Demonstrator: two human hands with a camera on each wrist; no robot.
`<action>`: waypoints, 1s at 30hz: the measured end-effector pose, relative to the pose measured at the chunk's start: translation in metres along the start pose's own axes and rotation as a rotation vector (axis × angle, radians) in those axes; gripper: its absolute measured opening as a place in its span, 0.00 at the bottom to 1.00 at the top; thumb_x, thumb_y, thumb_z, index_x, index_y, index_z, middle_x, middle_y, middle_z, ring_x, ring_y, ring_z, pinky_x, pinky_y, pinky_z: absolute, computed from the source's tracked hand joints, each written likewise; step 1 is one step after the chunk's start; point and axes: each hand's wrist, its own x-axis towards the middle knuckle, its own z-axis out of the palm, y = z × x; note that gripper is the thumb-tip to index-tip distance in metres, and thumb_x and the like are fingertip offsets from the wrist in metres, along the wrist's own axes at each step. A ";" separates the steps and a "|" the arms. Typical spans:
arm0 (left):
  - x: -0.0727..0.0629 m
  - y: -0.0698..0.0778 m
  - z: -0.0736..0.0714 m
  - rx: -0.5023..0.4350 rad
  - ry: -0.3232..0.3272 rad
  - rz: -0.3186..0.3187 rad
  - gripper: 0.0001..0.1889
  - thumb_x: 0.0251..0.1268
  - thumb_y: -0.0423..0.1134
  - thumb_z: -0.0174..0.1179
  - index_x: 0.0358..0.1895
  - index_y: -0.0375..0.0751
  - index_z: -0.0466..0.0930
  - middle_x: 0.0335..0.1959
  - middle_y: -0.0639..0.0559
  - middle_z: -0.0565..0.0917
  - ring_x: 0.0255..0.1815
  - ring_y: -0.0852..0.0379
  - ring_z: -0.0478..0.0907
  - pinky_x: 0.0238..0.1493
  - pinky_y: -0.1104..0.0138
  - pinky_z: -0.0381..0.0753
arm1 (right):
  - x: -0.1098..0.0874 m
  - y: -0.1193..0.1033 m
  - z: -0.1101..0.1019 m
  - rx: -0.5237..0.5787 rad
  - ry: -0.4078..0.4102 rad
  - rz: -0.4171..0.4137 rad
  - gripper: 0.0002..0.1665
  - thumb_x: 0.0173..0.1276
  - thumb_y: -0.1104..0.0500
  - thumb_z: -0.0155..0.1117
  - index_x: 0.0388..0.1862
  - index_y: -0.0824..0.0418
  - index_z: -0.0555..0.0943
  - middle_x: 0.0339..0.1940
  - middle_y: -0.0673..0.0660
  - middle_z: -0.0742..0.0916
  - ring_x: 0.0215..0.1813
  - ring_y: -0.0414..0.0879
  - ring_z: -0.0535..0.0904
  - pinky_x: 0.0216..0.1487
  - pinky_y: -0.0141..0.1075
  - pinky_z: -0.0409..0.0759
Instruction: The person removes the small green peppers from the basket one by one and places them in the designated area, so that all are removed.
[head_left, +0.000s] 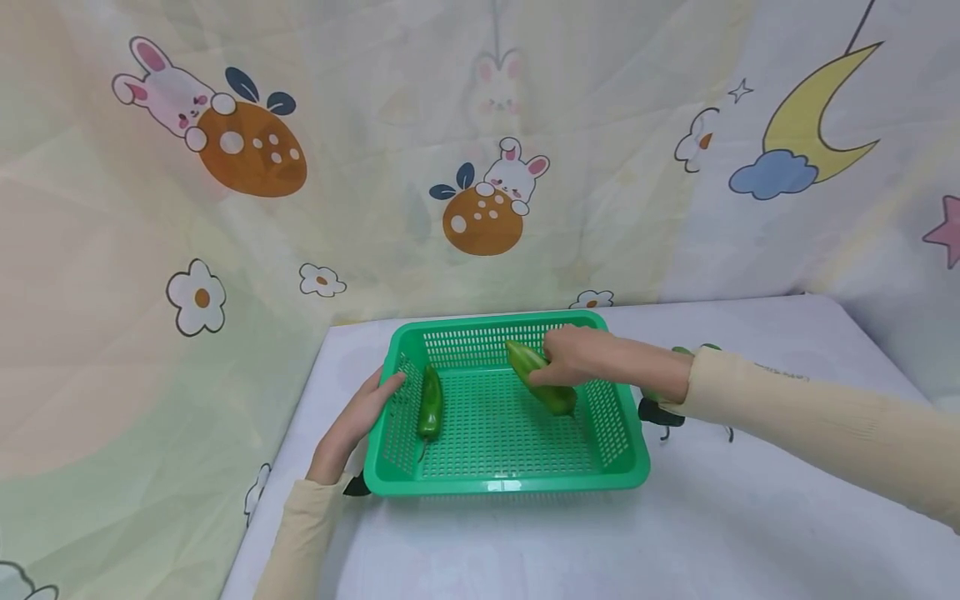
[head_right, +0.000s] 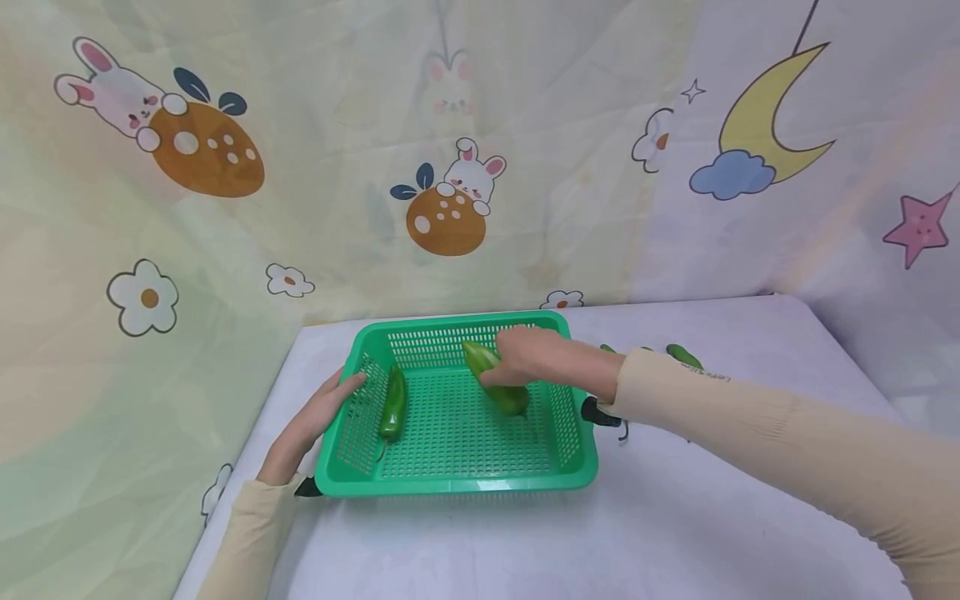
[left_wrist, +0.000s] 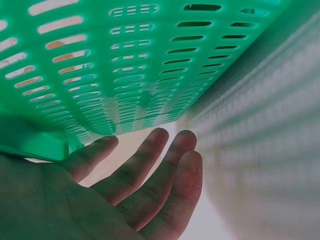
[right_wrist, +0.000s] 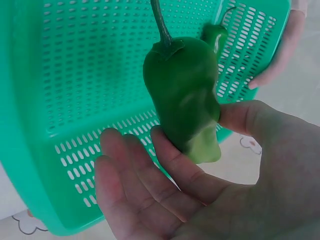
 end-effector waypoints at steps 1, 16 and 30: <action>0.001 -0.002 0.000 0.003 0.003 0.002 0.34 0.83 0.57 0.38 0.83 0.49 0.43 0.72 0.34 0.69 0.62 0.39 0.78 0.56 0.53 0.83 | -0.001 0.001 0.000 0.004 -0.003 0.004 0.24 0.66 0.44 0.63 0.16 0.53 0.68 0.13 0.47 0.71 0.20 0.40 0.68 0.23 0.29 0.66; 0.000 -0.003 0.001 0.012 0.014 -0.012 0.33 0.82 0.58 0.39 0.82 0.54 0.45 0.71 0.36 0.71 0.62 0.41 0.78 0.55 0.54 0.83 | -0.022 0.017 -0.008 0.051 -0.057 0.007 0.25 0.66 0.45 0.61 0.14 0.51 0.64 0.12 0.45 0.65 0.19 0.39 0.61 0.24 0.30 0.60; 0.001 -0.004 0.001 0.008 0.007 -0.002 0.34 0.82 0.58 0.38 0.83 0.52 0.44 0.70 0.35 0.71 0.61 0.41 0.79 0.55 0.54 0.83 | -0.043 0.044 -0.013 0.078 -0.052 0.019 0.22 0.66 0.46 0.60 0.17 0.52 0.66 0.16 0.47 0.69 0.23 0.40 0.68 0.25 0.31 0.64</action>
